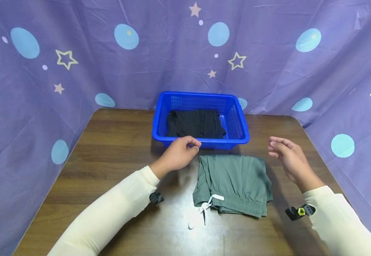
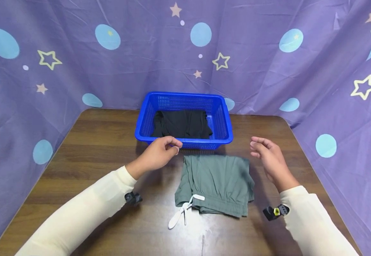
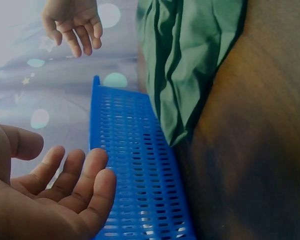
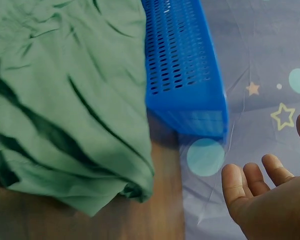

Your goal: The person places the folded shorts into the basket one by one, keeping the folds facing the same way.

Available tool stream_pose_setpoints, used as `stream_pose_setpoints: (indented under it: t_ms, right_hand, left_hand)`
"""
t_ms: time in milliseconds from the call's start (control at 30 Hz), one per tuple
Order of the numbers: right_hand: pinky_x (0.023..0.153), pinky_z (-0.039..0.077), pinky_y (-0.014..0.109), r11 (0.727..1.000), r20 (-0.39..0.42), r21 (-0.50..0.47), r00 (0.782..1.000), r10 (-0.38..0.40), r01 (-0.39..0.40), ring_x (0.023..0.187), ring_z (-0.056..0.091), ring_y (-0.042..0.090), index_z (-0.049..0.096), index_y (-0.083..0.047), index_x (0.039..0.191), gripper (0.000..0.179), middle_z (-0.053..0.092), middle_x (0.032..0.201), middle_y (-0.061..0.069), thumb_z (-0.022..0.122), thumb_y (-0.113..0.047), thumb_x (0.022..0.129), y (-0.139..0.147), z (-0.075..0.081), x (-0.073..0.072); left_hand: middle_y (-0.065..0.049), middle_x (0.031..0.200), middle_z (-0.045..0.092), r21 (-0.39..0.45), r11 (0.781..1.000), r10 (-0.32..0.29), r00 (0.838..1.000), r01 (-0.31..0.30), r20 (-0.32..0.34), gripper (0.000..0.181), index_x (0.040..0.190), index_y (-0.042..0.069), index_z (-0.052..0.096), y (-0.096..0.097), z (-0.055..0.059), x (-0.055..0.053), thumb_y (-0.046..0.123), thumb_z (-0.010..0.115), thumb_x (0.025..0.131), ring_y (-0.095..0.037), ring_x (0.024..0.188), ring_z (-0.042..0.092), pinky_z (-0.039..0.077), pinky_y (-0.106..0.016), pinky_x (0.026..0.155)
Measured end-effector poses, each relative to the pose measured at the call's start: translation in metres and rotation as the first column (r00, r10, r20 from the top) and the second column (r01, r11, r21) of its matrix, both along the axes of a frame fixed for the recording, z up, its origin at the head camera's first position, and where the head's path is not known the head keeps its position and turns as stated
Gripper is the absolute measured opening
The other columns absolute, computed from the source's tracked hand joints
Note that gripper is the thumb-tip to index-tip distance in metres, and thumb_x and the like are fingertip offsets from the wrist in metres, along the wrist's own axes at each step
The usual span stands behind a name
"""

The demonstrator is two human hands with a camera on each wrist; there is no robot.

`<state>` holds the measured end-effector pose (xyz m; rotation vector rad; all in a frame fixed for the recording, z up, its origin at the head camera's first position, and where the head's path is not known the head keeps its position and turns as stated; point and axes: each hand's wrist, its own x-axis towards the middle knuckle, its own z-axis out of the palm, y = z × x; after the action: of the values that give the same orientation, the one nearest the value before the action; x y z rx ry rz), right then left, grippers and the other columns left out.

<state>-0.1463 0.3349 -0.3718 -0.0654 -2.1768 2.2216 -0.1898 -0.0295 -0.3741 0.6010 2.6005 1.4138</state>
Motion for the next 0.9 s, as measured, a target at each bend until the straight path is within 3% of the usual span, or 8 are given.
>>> stream_pose_setpoints:
  t_ms: [333, 633, 767, 900]
  right_hand:
    - [0.084, 0.054, 0.02, 1.0, 0.056, 0.012, 0.998, -0.028, 0.028, 0.098, 0.061, 0.007, 0.059, -0.008, 0.119, 0.015, 0.065, 0.108, -0.009, 0.057, -0.013, 0.105, 0.007, -0.025, 0.009]
    - [0.086, 0.053, 0.019, 0.996, 0.112, 0.068, 0.992, -0.061, 0.053, 0.098, 0.059, 0.006, 0.052, 0.002, 0.128, 0.027, 0.062, 0.108, -0.011, 0.054, -0.015, 0.106, 0.01, -0.042, 0.014]
    - [0.086, 0.053, 0.02, 0.985, 0.13, 0.167, 0.989, -0.072, 0.05, 0.1, 0.06, 0.004, 0.044, 0.013, 0.138, 0.043, 0.06, 0.108, -0.015, 0.051, -0.017, 0.107, 0.011, -0.049, 0.015]
    - [0.087, 0.054, 0.022, 0.956, 0.16, 0.291, 0.983, -0.096, 0.046, 0.102, 0.061, 0.003, 0.04, 0.015, 0.144, 0.052, 0.06, 0.112, -0.012, 0.049, -0.022, 0.109, 0.011, -0.055, 0.017]
  left_hand:
    - [-0.006, 0.108, 0.071, -0.095, 0.995, 0.033, 0.999, -0.031, 0.021, 0.024, 0.115, 0.004, 0.073, 0.005, -0.018, -0.001, 0.015, 0.06, 0.098, -0.019, 0.093, 0.063, 0.052, -0.038, 0.088]
    - [-0.006, 0.104, 0.072, -0.159, 0.985, 0.072, 0.996, -0.063, 0.052, 0.024, 0.114, 0.006, 0.072, 0.009, -0.037, -0.002, 0.017, 0.06, 0.096, -0.021, 0.094, 0.065, 0.053, -0.039, 0.087]
    - [-0.005, 0.103, 0.072, -0.178, 0.982, 0.08, 0.995, -0.067, 0.067, 0.022, 0.111, 0.007, 0.073, 0.01, -0.045, -0.001, 0.017, 0.061, 0.095, -0.021, 0.095, 0.065, 0.052, -0.038, 0.088]
    - [-0.005, 0.103, 0.071, -0.188, 0.98, 0.079, 0.992, -0.06, 0.094, 0.022, 0.111, 0.007, 0.072, 0.012, -0.051, 0.0, 0.017, 0.06, 0.096, -0.021, 0.096, 0.065, 0.052, -0.038, 0.088]
